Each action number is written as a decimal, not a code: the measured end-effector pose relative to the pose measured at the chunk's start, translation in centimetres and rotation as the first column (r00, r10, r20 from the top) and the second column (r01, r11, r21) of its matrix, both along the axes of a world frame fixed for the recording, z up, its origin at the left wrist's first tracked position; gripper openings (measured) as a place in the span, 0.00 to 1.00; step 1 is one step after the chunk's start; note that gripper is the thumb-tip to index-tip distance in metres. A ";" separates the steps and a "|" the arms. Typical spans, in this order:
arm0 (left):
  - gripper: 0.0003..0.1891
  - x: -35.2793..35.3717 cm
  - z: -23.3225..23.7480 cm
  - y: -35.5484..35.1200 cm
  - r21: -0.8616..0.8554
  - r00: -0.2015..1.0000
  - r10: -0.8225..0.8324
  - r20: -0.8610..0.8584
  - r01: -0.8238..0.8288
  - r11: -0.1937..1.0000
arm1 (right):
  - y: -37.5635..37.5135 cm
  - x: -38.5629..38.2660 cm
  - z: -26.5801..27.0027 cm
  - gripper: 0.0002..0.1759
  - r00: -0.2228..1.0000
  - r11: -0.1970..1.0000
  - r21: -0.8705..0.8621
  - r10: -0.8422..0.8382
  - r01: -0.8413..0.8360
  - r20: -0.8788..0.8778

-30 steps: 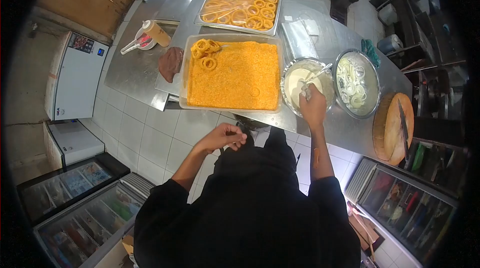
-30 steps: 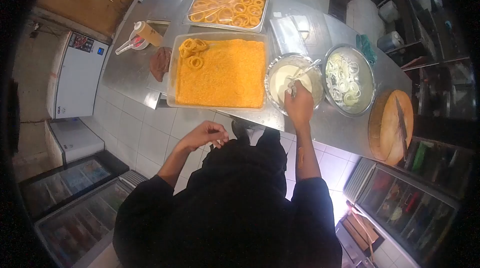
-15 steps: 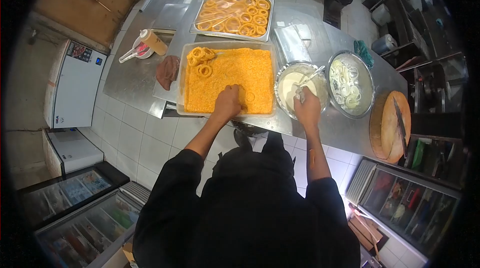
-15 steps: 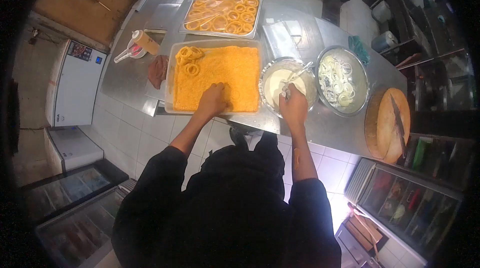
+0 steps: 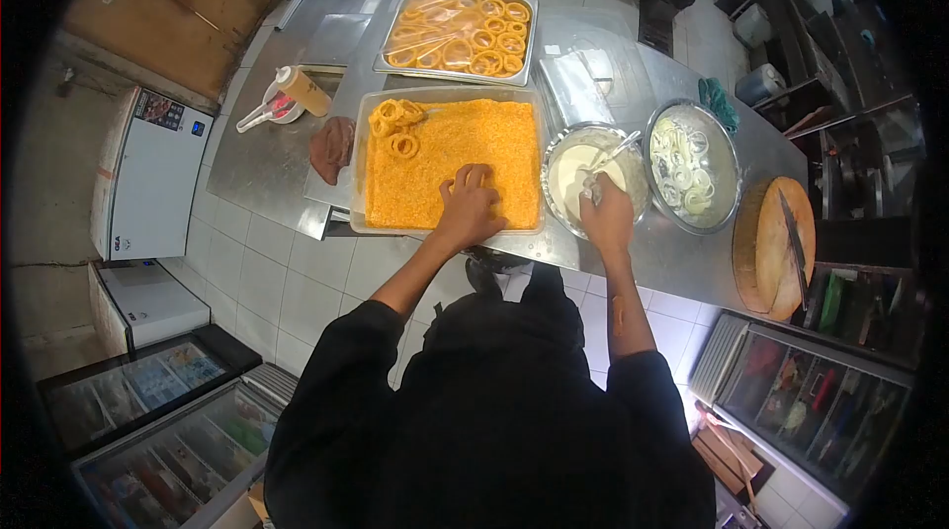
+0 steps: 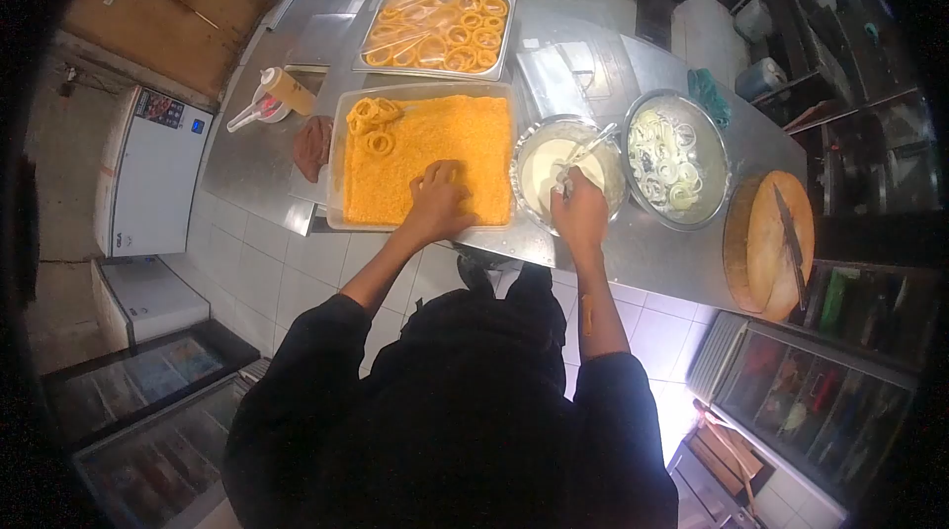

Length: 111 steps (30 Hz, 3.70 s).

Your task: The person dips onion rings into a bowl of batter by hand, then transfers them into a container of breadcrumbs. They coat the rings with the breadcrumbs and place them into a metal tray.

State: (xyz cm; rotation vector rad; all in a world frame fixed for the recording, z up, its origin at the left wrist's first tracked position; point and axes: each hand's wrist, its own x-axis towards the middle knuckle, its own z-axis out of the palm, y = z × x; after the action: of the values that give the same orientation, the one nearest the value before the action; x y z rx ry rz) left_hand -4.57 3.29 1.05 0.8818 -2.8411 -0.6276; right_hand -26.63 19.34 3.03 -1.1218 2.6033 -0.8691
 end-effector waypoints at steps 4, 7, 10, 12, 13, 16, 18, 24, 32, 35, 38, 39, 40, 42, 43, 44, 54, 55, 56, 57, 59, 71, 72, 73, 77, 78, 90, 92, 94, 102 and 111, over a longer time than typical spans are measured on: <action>0.18 -0.3 -0.1 -1.3 0.283 0.994 0.111 0.013 -0.110 0.953 | -0.1 0.0 0.0 0.18 1.000 1.000 -0.002 0.001 -0.001 -0.001; 0.16 -0.4 -0.2 -3.2 0.453 0.971 0.235 -0.042 -0.191 0.871 | -0.1 0.0 -0.2 0.18 1.000 1.000 -0.002 -0.007 0.007 0.012; 0.15 0.7 0.4 -2.3 -0.047 0.944 0.317 -0.091 -0.322 0.946 | -0.1 0.1 -0.1 0.18 1.000 1.000 0.012 -0.015 0.015 0.017; 0.16 1.2 0.5 -2.5 0.005 0.959 0.245 -0.142 -0.247 0.969 | -0.1 0.0 -0.2 0.19 1.000 1.000 -0.003 -0.012 0.012 0.002; 0.16 1.6 0.5 -2.4 0.053 0.966 0.177 -0.191 -0.170 0.984 | 0.0 0.0 -0.4 0.19 1.000 1.000 -0.017 -0.006 0.006 -0.009; 0.18 1.9 0.6 -1.0 -0.049 0.990 0.024 -0.137 -0.031 0.998 | 0.0 -0.1 -0.7 0.17 0.999 1.000 -0.024 0.019 -0.020 -0.050; 0.18 1.6 -0.2 -0.2 -0.028 0.991 0.029 -0.133 -0.033 0.999 | 0.1 -0.1 -0.6 0.17 0.999 1.000 -0.024 0.019 -0.020 -0.044; 0.20 0.9 -0.2 -0.9 0.145 0.995 0.075 -0.069 -0.064 0.987 | 0.0 0.1 -0.3 0.16 0.999 0.999 -0.037 0.026 -0.027 -0.024; 0.21 3.4 0.1 -7.4 0.514 0.831 0.470 -0.297 -0.275 0.812 | 0.0 0.1 -0.3 0.16 0.999 0.999 -0.049 0.018 -0.021 -0.045; 0.19 5.3 -0.6 -11.0 0.416 0.795 0.482 -0.370 -0.322 0.851 | 0.2 0.1 -0.4 0.16 0.999 1.000 -0.031 -0.003 0.001 -0.036; 0.18 6.2 0.2 -13.4 0.135 0.802 0.454 -0.388 -0.438 0.889 | 0.1 0.0 -0.3 0.17 0.999 1.000 -0.022 0.008 -0.009 -0.047; 0.18 6.1 0.9 -12.9 0.135 0.803 0.452 -0.389 -0.435 0.890 | 0.0 0.1 -0.2 0.17 0.999 1.000 -0.019 0.013 -0.013 -0.032; 0.17 6.1 1.9 -12.0 -0.024 0.837 0.454 -0.305 -0.483 0.875 | 0.0 0.1 -0.1 0.17 1.000 1.000 -0.016 0.019 -0.019 -0.017; 0.17 6.0 2.3 -10.5 -0.186 0.859 0.461 -0.222 -0.502 0.845 | 0.0 0.0 0.0 0.18 1.000 1.000 -0.024 0.008 -0.008 -0.006; 0.17 6.0 1.7 -9.9 -0.239 0.864 0.434 -0.257 -0.492 0.837 | 0.0 0.0 0.1 0.18 1.000 1.000 -0.029 -0.002 0.002 0.010; 0.18 6.2 1.0 -9.3 -0.292 0.869 0.404 -0.288 -0.481 0.827 | 0.1 0.0 0.1 0.18 1.000 1.000 -0.027 -0.007 0.007 0.010; 0.15 7.6 -1.7 -2.6 -0.104 0.856 0.348 -0.381 -0.414 0.904 | -0.1 -1.0 -0.4 0.17 0.989 0.949 0.292 0.139 -0.118 -0.050; 0.14 7.6 -1.8 -2.8 -0.086 0.844 0.364 -0.393 -0.428 0.900 | 0.1 -1.3 -0.4 0.18 0.977 0.933 0.325 0.194 -0.155 -0.092; 0.14 7.6 -2.0 -2.9 -0.068 0.832 0.381 -0.404 -0.443 0.894 | 0.2 -1.7 -0.4 0.18 0.975 0.929 0.332 0.202 -0.162 -0.091; 0.14 7.6 -2.2 -2.8 -0.061 0.828 0.390 -0.404 -0.450 0.891 | 0.4 -2.1 -0.4 0.17 0.965 0.907 0.381 0.239 -0.180 -0.111; 0.14 7.1 -2.5 -2.8 -0.090 0.825 0.433 -0.363 -0.494 0.865 | 0.5 -2.6 -0.5 0.16 0.952 0.880 0.433 0.276 -0.194 -0.134; 0.17 6.6 -2.2 -2.7 -0.074 0.806 0.491 -0.331 -0.541 0.838 | 0.8 -4.6 -2.1 0.12 0.879 0.831 0.535 0.362 -0.153 -0.311; 0.17 6.5 -2.3 -2.7 -0.071 0.805 0.491 -0.333 -0.540 0.838 | 0.7 -4.5 -1.9 0.12 0.883 0.823 0.544 0.368 -0.162 -0.293; 0.17 6.5 -2.5 -2.8 -0.073 0.803 0.495 -0.333 -0.545 0.835 | 0.6 -4.5 -1.8 0.12 0.885 0.815 0.554 0.375 -0.173 -0.275; 0.18 6.5 -2.1 -2.8 -0.043 0.792 0.513 -0.330 -0.556 0.830 | 0.3 -4.6 -1.6 0.11 0.850 0.790 0.586 0.427 -0.183 -0.310; 0.18 6.5 -2.2 -2.8 -0.042 0.790 0.516 -0.331 -0.559 0.828 | 0.3 -4.6 -1.5 0.11 0.833 0.781 0.602 0.439 -0.169 -0.336; 0.14 6.4 -2.6 -2.8 -0.044 0.761 0.508 -0.404 -0.571 0.820 | 0.3 -5.7 4.8 0.17 0.934 0.876 0.447 0.296 -0.182 -0.199; 0.14 6.5 -2.4 -2.8 -0.028 0.759 0.516 -0.397 -0.572 0.820 | 0.3 -5.5 6.3 0.17 0.959 0.924 0.330 0.249 -0.193 -0.136; 0.14 6.5 -2.5 -2.7 -0.035 0.753 0.515 -0.409 -0.577 0.816 | 0.2 -4.9 7.1 0.16 0.961 0.973 0.107 0.221 -0.205 -0.166; 0.14 6.4 -2.7 -2.9 -0.045 0.744 0.516 -0.425 -0.586 0.809 | 0.7 -3.6 3.6 0.18 0.893 0.853 0.263 0.429 -0.451 0.137; 0.13 6.4 -2.3 -2.6 -0.019 0.747 0.541 -0.387 -0.593 0.805 | 1.2 -3.8 1.9 0.22 0.941 0.940 0.093 0.319 -0.329 0.108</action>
State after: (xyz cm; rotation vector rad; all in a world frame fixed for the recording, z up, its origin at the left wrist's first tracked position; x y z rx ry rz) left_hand 1.81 0.72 -1.23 1.3585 -2.0858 -0.4352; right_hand -30.42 20.55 4.90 -1.3921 2.2706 -0.6771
